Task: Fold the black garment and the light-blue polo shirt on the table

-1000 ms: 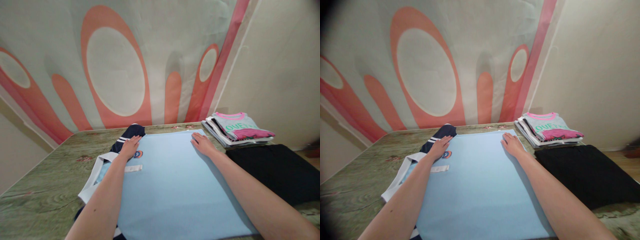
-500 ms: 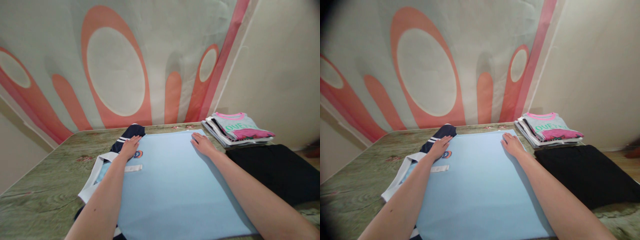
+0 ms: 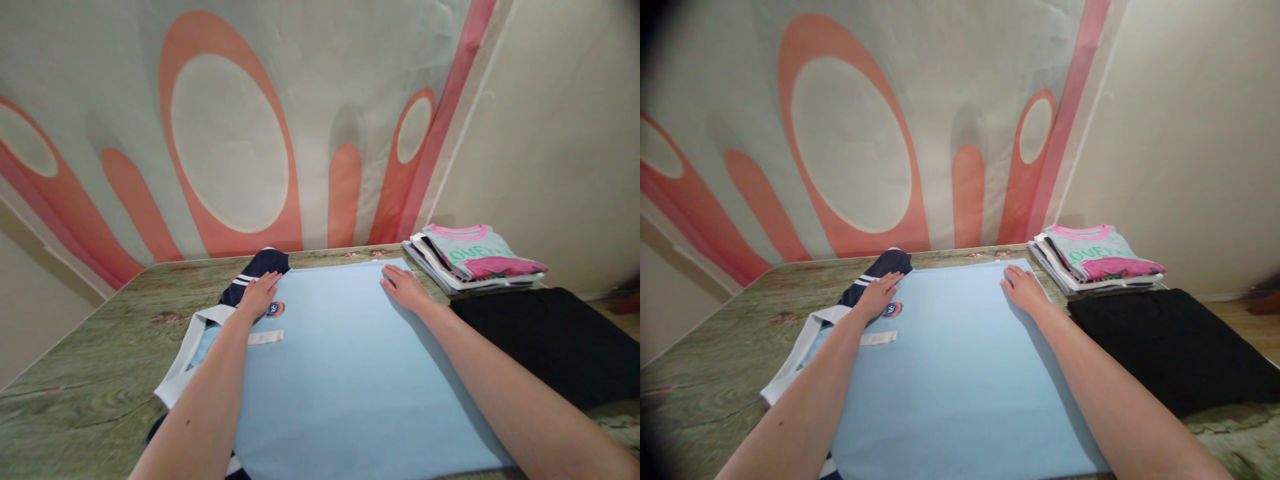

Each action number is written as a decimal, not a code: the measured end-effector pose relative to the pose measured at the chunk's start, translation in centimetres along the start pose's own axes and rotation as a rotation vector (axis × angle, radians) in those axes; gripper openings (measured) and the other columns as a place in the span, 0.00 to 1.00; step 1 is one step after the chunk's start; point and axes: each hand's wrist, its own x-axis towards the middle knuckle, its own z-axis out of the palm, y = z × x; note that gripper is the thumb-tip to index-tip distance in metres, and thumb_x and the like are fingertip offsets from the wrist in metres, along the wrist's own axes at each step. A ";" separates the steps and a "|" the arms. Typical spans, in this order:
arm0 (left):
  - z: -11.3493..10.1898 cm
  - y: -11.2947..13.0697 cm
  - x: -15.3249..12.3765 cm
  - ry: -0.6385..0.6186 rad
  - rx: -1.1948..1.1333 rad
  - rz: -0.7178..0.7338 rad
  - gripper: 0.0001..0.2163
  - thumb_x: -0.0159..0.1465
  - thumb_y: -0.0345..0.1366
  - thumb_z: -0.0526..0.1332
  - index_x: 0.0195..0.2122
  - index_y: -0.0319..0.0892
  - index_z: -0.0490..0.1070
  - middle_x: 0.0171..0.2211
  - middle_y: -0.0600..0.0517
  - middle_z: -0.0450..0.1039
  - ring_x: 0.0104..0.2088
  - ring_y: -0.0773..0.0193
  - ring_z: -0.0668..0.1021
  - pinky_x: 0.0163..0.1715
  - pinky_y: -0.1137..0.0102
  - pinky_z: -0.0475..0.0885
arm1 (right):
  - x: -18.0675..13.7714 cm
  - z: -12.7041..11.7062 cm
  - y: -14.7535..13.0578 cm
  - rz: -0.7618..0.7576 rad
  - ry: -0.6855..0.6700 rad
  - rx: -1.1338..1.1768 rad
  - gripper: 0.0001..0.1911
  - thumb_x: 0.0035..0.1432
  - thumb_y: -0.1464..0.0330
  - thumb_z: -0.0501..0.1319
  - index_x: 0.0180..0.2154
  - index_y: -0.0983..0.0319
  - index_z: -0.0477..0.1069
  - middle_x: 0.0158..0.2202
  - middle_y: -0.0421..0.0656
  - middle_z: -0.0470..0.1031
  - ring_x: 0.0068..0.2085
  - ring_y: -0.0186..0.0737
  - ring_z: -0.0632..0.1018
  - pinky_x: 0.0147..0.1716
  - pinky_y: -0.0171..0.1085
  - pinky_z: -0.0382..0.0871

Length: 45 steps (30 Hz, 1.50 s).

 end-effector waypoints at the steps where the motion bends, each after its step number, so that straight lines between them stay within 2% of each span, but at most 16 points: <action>1: 0.0 0.0 0.0 0.003 -0.006 0.000 0.21 0.68 0.36 0.46 0.62 0.50 0.62 0.65 0.52 0.59 0.66 0.58 0.59 0.61 0.53 0.54 | 0.0 0.0 0.0 0.000 0.000 0.000 0.24 0.67 0.60 0.47 0.59 0.60 0.63 0.64 0.48 0.61 0.64 0.48 0.61 0.61 0.51 0.55; 6: -0.3 0.2 -0.2 0.039 -0.045 0.006 0.21 0.67 0.39 0.49 0.61 0.50 0.63 0.63 0.52 0.62 0.65 0.55 0.60 0.62 0.52 0.55 | 0.0 0.0 0.0 -0.001 0.000 -0.003 0.24 0.67 0.60 0.47 0.59 0.61 0.63 0.64 0.48 0.61 0.64 0.47 0.61 0.61 0.51 0.55; 9: -0.9 1.0 -0.5 0.098 -0.082 0.035 0.22 0.66 0.42 0.52 0.61 0.48 0.64 0.62 0.53 0.64 0.64 0.56 0.61 0.62 0.58 0.58 | 0.0 0.0 0.0 0.000 -0.001 -0.003 0.24 0.67 0.60 0.47 0.59 0.60 0.63 0.64 0.48 0.61 0.64 0.48 0.61 0.61 0.51 0.55; 12: -1.4 2.1 -0.6 0.140 -0.116 0.064 0.21 0.67 0.43 0.50 0.59 0.46 0.67 0.58 0.53 0.69 0.60 0.58 0.69 0.58 0.64 0.64 | 0.0 0.0 0.0 -0.001 -0.003 0.000 0.23 0.67 0.60 0.47 0.59 0.60 0.63 0.64 0.48 0.61 0.64 0.47 0.61 0.61 0.51 0.55; 15: -1.2 2.6 -0.5 0.097 -0.129 0.116 0.19 0.65 0.44 0.52 0.52 0.47 0.74 0.53 0.54 0.75 0.54 0.59 0.74 0.56 0.66 0.67 | 0.0 0.0 0.0 0.000 -0.002 0.002 0.23 0.66 0.60 0.48 0.59 0.60 0.63 0.64 0.47 0.61 0.64 0.47 0.61 0.61 0.51 0.55; 19: -0.4 2.0 -0.2 0.084 -0.098 0.105 0.19 0.64 0.44 0.54 0.53 0.47 0.73 0.57 0.53 0.70 0.59 0.58 0.69 0.60 0.62 0.61 | 0.0 0.0 0.0 0.004 -0.004 0.006 0.23 0.67 0.60 0.47 0.60 0.58 0.62 0.64 0.46 0.61 0.64 0.47 0.61 0.61 0.52 0.55; 23: -0.5 1.2 -0.3 0.181 -0.057 -0.024 0.22 0.64 0.41 0.53 0.57 0.40 0.68 0.60 0.45 0.67 0.62 0.52 0.66 0.61 0.57 0.59 | 0.0 -0.1 -0.1 0.006 -0.004 0.010 0.23 0.67 0.59 0.47 0.59 0.59 0.62 0.64 0.46 0.61 0.64 0.46 0.61 0.61 0.51 0.54; 25: -1.0 1.0 -0.4 0.241 -0.052 -0.077 0.22 0.65 0.37 0.51 0.58 0.37 0.67 0.58 0.43 0.68 0.59 0.52 0.68 0.60 0.60 0.61 | 0.0 -0.1 -0.1 0.005 -0.003 0.012 0.23 0.67 0.60 0.47 0.59 0.60 0.63 0.64 0.47 0.60 0.64 0.47 0.61 0.62 0.51 0.54; 27: -1.4 1.1 -0.6 0.270 -0.054 -0.108 0.20 0.66 0.36 0.49 0.56 0.40 0.70 0.53 0.46 0.73 0.53 0.55 0.73 0.55 0.62 0.66 | 0.0 -0.1 -0.1 0.003 -0.003 0.014 0.23 0.67 0.60 0.47 0.59 0.60 0.63 0.64 0.47 0.60 0.64 0.47 0.61 0.62 0.51 0.54; 30: -1.6 1.3 -0.7 0.230 -0.065 -0.088 0.16 0.64 0.37 0.52 0.46 0.47 0.77 0.44 0.52 0.78 0.43 0.58 0.78 0.47 0.66 0.72 | 0.0 -0.2 -0.1 0.002 -0.001 0.017 0.23 0.67 0.60 0.47 0.59 0.60 0.63 0.64 0.47 0.61 0.64 0.47 0.61 0.62 0.51 0.54; 33: -1.5 1.4 -0.6 0.204 -0.059 -0.054 0.14 0.61 0.36 0.55 0.41 0.48 0.79 0.41 0.53 0.78 0.44 0.58 0.77 0.45 0.68 0.72 | -0.1 -0.2 -0.1 0.002 0.004 0.023 0.23 0.67 0.60 0.48 0.59 0.60 0.63 0.64 0.47 0.61 0.64 0.47 0.61 0.62 0.51 0.54; 41: -1.9 1.4 -0.8 0.302 -0.041 -0.097 0.17 0.61 0.27 0.51 0.40 0.45 0.79 0.42 0.49 0.77 0.44 0.57 0.76 0.45 0.66 0.70 | -0.1 -0.4 -0.3 -0.013 0.038 0.057 0.22 0.66 0.64 0.50 0.58 0.63 0.65 0.62 0.50 0.64 0.62 0.48 0.64 0.61 0.50 0.56; 45: -1.8 1.7 -0.6 0.277 -0.070 -0.004 0.16 0.61 0.28 0.52 0.42 0.45 0.78 0.43 0.51 0.77 0.45 0.60 0.76 0.48 0.68 0.69 | -0.1 -1.0 -0.7 -0.064 0.074 0.103 0.21 0.64 0.69 0.50 0.57 0.61 0.67 0.60 0.46 0.67 0.59 0.42 0.68 0.60 0.42 0.59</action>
